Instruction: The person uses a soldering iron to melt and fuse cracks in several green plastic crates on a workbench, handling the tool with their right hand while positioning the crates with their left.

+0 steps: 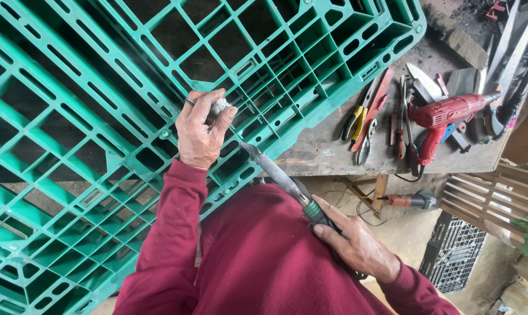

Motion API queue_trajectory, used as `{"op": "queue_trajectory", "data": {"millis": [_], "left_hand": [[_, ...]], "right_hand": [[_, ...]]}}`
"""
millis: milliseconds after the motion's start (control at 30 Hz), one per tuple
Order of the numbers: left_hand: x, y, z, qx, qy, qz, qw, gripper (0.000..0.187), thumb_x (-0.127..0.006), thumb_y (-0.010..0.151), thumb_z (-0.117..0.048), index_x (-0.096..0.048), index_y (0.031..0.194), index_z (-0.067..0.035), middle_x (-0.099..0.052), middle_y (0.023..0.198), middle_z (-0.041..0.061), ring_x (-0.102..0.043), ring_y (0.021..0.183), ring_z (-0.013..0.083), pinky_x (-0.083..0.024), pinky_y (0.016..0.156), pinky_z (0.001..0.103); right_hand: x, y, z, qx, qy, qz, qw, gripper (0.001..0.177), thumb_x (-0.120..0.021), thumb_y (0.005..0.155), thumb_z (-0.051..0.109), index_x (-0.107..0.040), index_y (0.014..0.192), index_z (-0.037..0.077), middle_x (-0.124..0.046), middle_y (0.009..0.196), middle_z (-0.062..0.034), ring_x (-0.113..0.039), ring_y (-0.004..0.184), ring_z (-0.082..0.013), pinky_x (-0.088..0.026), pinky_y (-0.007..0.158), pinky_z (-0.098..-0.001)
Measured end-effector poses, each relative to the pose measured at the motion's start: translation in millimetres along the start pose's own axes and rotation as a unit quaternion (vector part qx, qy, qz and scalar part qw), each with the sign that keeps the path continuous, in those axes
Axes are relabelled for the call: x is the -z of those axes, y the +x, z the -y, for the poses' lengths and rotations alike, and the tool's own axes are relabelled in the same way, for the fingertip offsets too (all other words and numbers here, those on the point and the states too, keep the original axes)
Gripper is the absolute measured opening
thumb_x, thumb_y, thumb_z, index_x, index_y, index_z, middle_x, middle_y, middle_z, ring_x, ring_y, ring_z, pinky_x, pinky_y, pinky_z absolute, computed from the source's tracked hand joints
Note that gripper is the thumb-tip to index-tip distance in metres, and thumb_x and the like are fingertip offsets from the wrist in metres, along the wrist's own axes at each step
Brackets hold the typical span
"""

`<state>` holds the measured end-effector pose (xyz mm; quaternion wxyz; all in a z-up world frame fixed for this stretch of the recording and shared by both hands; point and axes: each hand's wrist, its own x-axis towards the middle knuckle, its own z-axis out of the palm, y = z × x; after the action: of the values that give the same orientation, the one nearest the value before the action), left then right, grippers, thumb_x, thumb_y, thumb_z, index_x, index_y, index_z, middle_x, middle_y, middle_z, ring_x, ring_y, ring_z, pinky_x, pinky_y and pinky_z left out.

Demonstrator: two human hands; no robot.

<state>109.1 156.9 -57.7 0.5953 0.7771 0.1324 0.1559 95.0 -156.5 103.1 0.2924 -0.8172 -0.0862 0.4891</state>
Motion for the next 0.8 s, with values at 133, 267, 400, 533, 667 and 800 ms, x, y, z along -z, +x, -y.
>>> {"op": "queue_trajectory", "data": {"millis": [133, 267, 400, 533, 667, 800], "left_hand": [[-1.4, 1.3, 1.3, -0.005, -0.001, -0.002, 1.0, 0.033, -0.083, 0.097, -0.016, -0.068, 0.124, -0.002, -0.064, 0.111, 0.006, -0.065, 0.084, 0.011, -0.054, 0.069, 0.025], [-2.1, 0.9, 1.9, 0.012, -0.005, -0.003, 1.0, 0.034, -0.084, 0.096, -0.015, -0.069, 0.124, -0.003, -0.063, 0.109, 0.006, -0.062, 0.078, 0.0099, -0.052, 0.066, 0.024], [-2.2, 0.2, 3.0, -0.004, -0.001, -0.005, 1.0, 0.034, -0.084, 0.096, -0.015, -0.069, 0.124, -0.003, -0.064, 0.11, 0.005, -0.062, 0.079, 0.0091, -0.052, 0.066, 0.024], [-1.8, 1.0, 2.1, 0.0, 0.002, -0.005, 1.0, 0.034, -0.084, 0.096, -0.015, -0.069, 0.124, -0.003, -0.064, 0.109, 0.006, -0.061, 0.078, 0.0092, -0.052, 0.066, 0.024], [-2.4, 1.5, 1.2, 0.002, 0.007, -0.005, 1.0, 0.034, -0.084, 0.096, -0.015, -0.069, 0.124, -0.003, -0.064, 0.109, 0.006, -0.061, 0.077, 0.0092, -0.052, 0.066, 0.024], [-2.9, 1.5, 1.9, 0.001, 0.005, -0.006, 1.0, 0.034, -0.084, 0.096, -0.016, -0.069, 0.124, -0.003, -0.064, 0.109, 0.005, -0.061, 0.078, 0.0091, -0.052, 0.065, 0.024]], "right_hand": [[2.2, 5.9, 2.6, -0.007, -0.013, 0.012, 1.0, 0.065, -0.059, 0.095, 0.036, -0.04, 0.153, 0.013, -0.078, 0.109, -0.0215, -0.076, 0.104, -0.0369, -0.056, 0.09, -0.0409], [3.2, 7.3, 8.2, -0.058, -0.049, 0.027, 0.997, 0.072, -0.058, 0.093, 0.036, -0.039, 0.16, 0.017, -0.077, 0.105, -0.0219, -0.074, 0.101, -0.0393, -0.056, 0.089, -0.0411], [2.6, 9.1, 5.3, -0.04, -0.044, 0.008, 0.998, 0.067, -0.06, 0.094, 0.035, -0.042, 0.154, 0.013, -0.076, 0.107, -0.0226, -0.074, 0.102, -0.0393, -0.056, 0.088, -0.041], [3.9, 9.1, -1.5, -0.032, -0.034, 0.002, 0.999, 0.065, -0.06, 0.093, 0.034, -0.042, 0.152, 0.01, -0.077, 0.109, -0.0218, -0.075, 0.105, -0.037, -0.056, 0.089, -0.0396], [7.3, 9.9, -3.6, 0.007, -0.039, 0.001, 0.999, 0.065, -0.06, 0.095, 0.034, -0.042, 0.151, 0.006, -0.075, 0.115, -0.0225, -0.074, 0.107, -0.0374, -0.054, 0.092, -0.0395], [11.0, 11.4, -1.3, -0.028, -0.049, 0.013, 0.998, 0.067, -0.059, 0.093, 0.037, -0.043, 0.151, 0.008, -0.076, 0.113, -0.0206, -0.075, 0.105, -0.0353, -0.055, 0.092, -0.0382]]}}
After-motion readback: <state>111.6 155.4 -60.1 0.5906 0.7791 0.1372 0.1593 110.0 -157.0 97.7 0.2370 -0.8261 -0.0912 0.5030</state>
